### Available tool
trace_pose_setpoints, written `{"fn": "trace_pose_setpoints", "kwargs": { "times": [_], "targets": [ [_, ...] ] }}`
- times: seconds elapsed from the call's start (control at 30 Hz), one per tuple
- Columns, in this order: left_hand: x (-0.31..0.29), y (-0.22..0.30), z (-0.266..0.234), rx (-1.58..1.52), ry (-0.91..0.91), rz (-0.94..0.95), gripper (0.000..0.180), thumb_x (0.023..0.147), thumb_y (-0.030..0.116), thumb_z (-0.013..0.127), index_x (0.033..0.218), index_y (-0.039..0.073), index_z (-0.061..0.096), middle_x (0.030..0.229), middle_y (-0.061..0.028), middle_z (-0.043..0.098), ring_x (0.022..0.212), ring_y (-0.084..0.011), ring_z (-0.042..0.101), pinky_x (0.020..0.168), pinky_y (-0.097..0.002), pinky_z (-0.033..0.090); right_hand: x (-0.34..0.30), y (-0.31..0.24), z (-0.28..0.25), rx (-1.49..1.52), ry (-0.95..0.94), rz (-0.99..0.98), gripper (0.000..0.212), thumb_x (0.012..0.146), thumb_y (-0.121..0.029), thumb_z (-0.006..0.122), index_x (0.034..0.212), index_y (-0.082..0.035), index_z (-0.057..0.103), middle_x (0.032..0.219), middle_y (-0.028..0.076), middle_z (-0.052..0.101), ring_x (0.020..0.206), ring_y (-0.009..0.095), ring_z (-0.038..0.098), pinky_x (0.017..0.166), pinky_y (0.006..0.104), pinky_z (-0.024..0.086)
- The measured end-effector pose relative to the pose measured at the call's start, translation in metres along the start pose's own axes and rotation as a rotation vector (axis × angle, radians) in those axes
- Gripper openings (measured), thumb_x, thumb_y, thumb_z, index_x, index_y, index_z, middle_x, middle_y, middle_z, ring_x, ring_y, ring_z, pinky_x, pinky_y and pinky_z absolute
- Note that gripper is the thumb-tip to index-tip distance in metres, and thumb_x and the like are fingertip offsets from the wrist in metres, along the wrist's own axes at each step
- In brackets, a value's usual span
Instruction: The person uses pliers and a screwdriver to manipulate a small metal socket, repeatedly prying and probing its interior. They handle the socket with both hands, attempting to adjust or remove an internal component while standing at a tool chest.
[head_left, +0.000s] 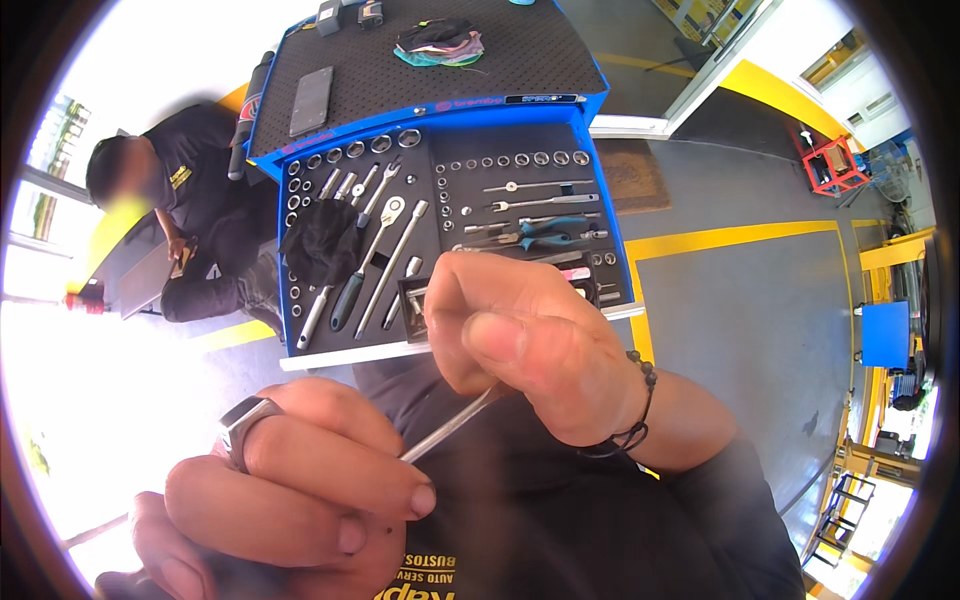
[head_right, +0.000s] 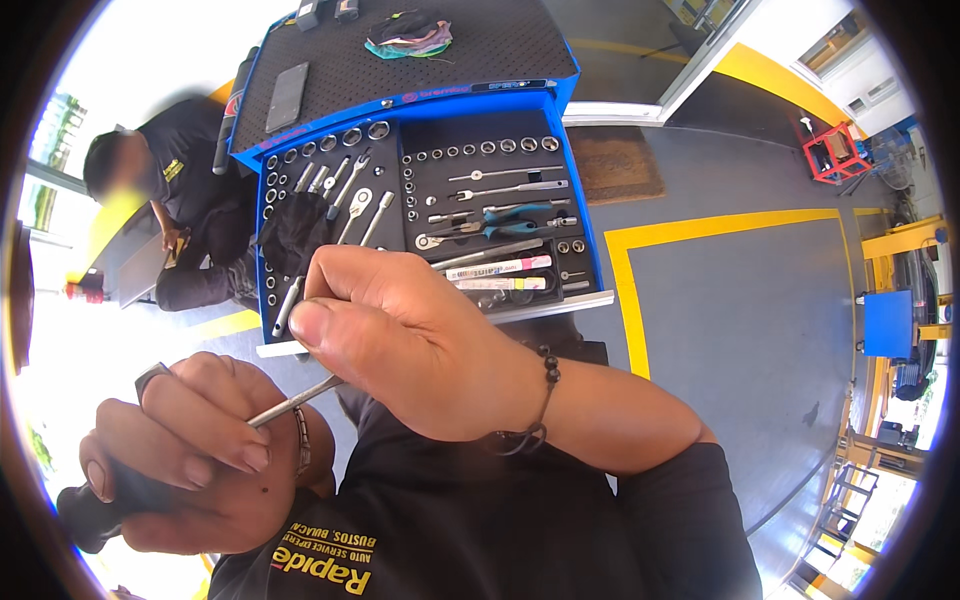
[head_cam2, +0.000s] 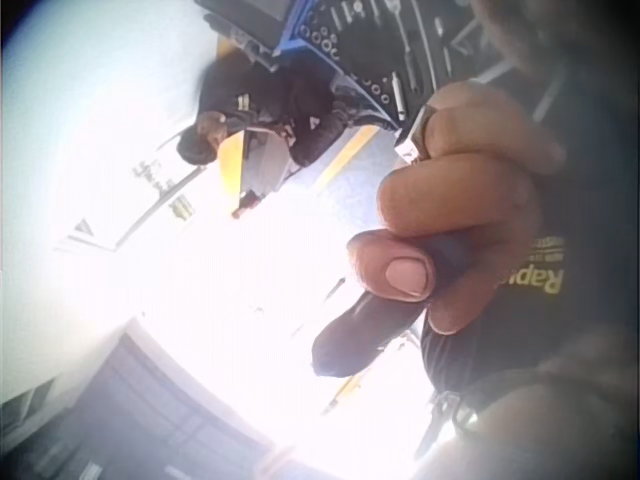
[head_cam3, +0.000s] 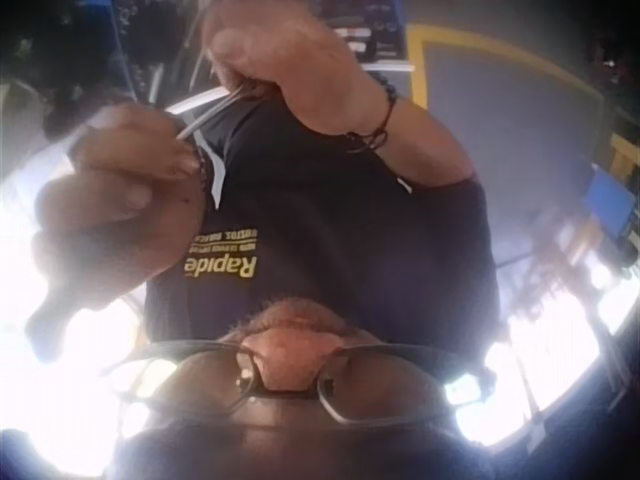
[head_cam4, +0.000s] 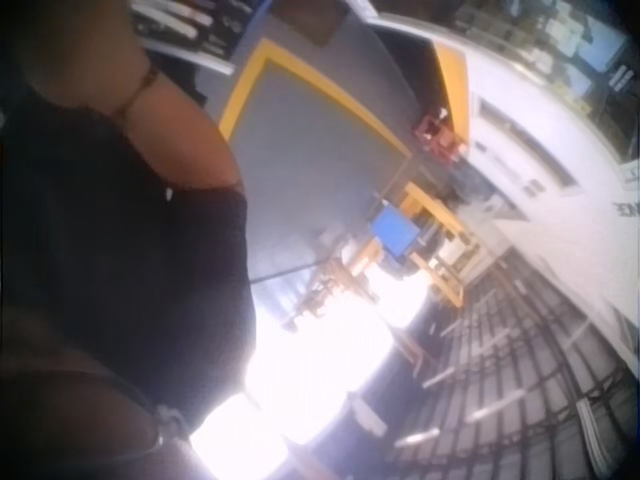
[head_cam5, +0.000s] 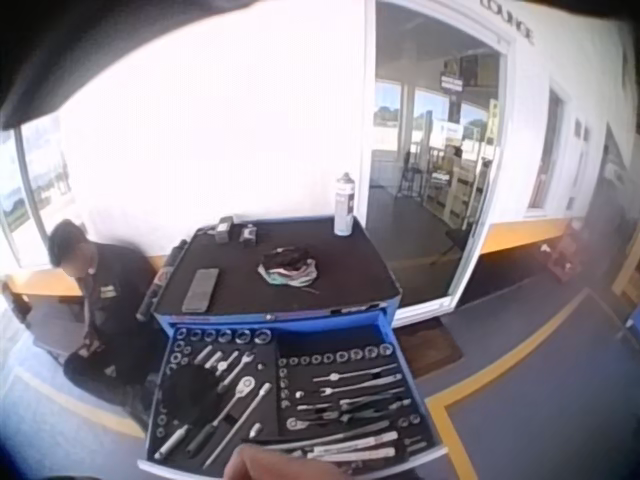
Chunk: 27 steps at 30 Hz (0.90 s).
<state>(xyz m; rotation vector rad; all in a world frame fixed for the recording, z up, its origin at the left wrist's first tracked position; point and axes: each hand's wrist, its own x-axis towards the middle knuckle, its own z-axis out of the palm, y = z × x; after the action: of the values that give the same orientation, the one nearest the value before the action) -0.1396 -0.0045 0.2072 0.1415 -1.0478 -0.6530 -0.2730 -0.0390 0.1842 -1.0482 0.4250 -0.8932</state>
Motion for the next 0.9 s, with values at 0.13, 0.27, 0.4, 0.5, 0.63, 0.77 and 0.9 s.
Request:
{"fn": "trace_pose_setpoints", "kwargs": {
  "times": [0.13, 0.27, 0.4, 0.5, 0.63, 0.77, 0.9],
  "targets": [
    [-0.004, 0.002, -0.005, 0.047, -0.039, -0.007, 0.033, 0.093, 0.042, 0.055, 0.108, 0.012, 0.051, 0.073, -0.0028, 0.043, 0.048, -0.0172, 0.043, 0.053, -0.03, 0.034, 0.002, -0.001, -0.001, -0.051, 0.019, 0.014, 0.028, 0.095, -0.027, 0.051, 0.08, -0.003, 0.051, 0.063, -0.005, 0.044, 0.059, 0.002, 0.036, 0.05, 0.0224, 0.031],
    [-0.006, 0.004, -0.013, 0.098, -0.113, -0.031, 0.034, 0.094, 0.041, 0.055, 0.11, 0.012, 0.052, 0.074, -0.0031, 0.044, 0.052, -0.0177, 0.046, 0.052, -0.0308, 0.034, 0.0, -0.005, 0.0, -0.114, 0.043, 0.112, 0.039, 0.087, -0.042, 0.047, 0.084, -0.003, 0.05, 0.063, 0.0, 0.045, 0.058, 0.008, 0.036, 0.053, 0.0248, 0.029],
    [-0.002, 0.006, -0.01, 0.078, -0.153, -0.023, 0.036, 0.094, 0.042, 0.057, 0.114, 0.012, 0.053, 0.075, -0.0028, 0.044, 0.055, -0.0174, 0.048, 0.052, -0.0305, 0.035, 0.003, 0.002, -0.002, -0.101, 0.064, -0.001, 0.029, 0.094, -0.027, 0.051, 0.077, -0.003, 0.051, 0.061, -0.005, 0.042, 0.059, 0.003, 0.036, 0.05, 0.0239, 0.03],
    [-0.001, 0.008, -0.012, 0.132, -0.185, -0.028, 0.037, 0.094, 0.042, 0.057, 0.114, 0.012, 0.054, 0.075, -0.0024, 0.044, 0.054, -0.0173, 0.047, 0.052, -0.0299, 0.034, 0.002, 0.003, -0.001, -0.058, 0.061, 0.036, 0.03, 0.094, -0.027, 0.051, 0.076, -0.003, 0.051, 0.06, -0.005, 0.041, 0.058, 0.003, 0.036, 0.049, 0.024, 0.03],
    [-0.004, -0.001, -0.013, 0.118, -0.199, -0.023, 0.038, 0.093, 0.044, 0.058, 0.114, 0.013, 0.054, 0.074, -0.0024, 0.044, 0.052, -0.0172, 0.046, 0.051, -0.0293, 0.033, 0.0, 0.002, -0.003, -0.032, 0.083, 0.051, 0.03, 0.094, -0.027, 0.052, 0.075, -0.003, 0.05, 0.06, -0.005, 0.041, 0.058, 0.003, 0.036, 0.049, 0.0241, 0.03],
    [0.0, 0.002, -0.017, 0.102, -0.256, -0.068, 0.04, 0.094, 0.046, 0.055, 0.117, 0.014, 0.052, 0.074, -0.0031, 0.044, 0.051, -0.0176, 0.045, 0.051, -0.0293, 0.034, 0.0, 0.004, -0.002, -0.002, 0.083, 0.08, 0.031, 0.093, -0.027, 0.053, 0.074, -0.003, 0.05, 0.059, -0.005, 0.041, 0.058, 0.003, 0.036, 0.048, 0.0242, 0.03],
    [0.011, 0.011, -0.012, 0.165, -0.356, -0.205, 0.042, 0.099, 0.046, 0.043, 0.124, 0.012, 0.045, 0.077, -0.0052, 0.042, 0.052, -0.0176, 0.045, 0.05, -0.0302, 0.035, 0.003, 0.006, -0.002, -0.018, 0.034, 0.091, 0.032, 0.093, -0.028, 0.053, 0.072, -0.004, 0.049, 0.06, -0.004, 0.042, 0.058, 0.003, 0.037, 0.049, 0.0239, 0.031]
  ]
}}
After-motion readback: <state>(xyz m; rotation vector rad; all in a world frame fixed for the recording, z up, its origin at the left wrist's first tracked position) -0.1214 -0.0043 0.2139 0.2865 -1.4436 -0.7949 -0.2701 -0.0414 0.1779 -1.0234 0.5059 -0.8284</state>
